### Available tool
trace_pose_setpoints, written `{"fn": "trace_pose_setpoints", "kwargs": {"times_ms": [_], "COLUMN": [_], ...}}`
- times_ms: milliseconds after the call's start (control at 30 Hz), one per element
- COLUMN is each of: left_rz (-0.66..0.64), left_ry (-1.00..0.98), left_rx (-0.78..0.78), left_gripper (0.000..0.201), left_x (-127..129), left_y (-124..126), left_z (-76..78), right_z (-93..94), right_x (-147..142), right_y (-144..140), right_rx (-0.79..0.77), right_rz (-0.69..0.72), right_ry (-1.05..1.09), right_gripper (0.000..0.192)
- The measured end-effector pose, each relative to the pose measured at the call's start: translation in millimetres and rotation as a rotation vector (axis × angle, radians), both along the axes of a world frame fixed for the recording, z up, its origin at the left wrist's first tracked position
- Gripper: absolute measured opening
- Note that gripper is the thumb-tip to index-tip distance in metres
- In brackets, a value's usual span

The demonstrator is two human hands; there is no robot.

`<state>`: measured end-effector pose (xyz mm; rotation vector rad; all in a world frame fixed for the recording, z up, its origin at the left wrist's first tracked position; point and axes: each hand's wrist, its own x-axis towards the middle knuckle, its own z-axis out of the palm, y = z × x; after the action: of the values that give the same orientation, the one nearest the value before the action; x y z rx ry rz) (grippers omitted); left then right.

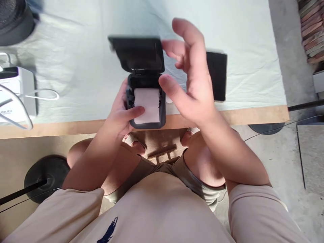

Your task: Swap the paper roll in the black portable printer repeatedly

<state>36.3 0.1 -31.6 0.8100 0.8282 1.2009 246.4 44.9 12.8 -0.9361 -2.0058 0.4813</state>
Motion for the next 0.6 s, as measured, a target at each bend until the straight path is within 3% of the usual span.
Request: {"fn": "trace_pose_setpoints", "kwargs": {"times_ms": [100, 233, 333, 600], "left_rz": [-0.009, -0.067, -0.042, 0.037], "left_ry": [0.013, -0.007, -0.006, 0.079], "left_rx": [0.042, 0.084, 0.087, 0.023], "left_gripper": [0.084, 0.077, 0.073, 0.064], "left_x": [-1.2, 0.4, 2.3, 4.5], "left_y": [0.4, -0.4, -0.8, -7.5], "left_z": [-2.6, -0.1, 1.8, 8.3], "right_z": [-1.3, 3.3, 5.3, 2.0], "right_x": [-0.2, -7.6, -11.4, -7.9], "right_y": [-0.8, -8.3, -12.6, -12.7], "right_rx": [0.072, 0.043, -0.036, -0.064], "right_rz": [0.047, 0.1, 0.131, 0.138], "right_ry": [0.098, -0.089, -0.201, -0.284], "right_gripper": [0.046, 0.026, 0.028, 0.028]}}
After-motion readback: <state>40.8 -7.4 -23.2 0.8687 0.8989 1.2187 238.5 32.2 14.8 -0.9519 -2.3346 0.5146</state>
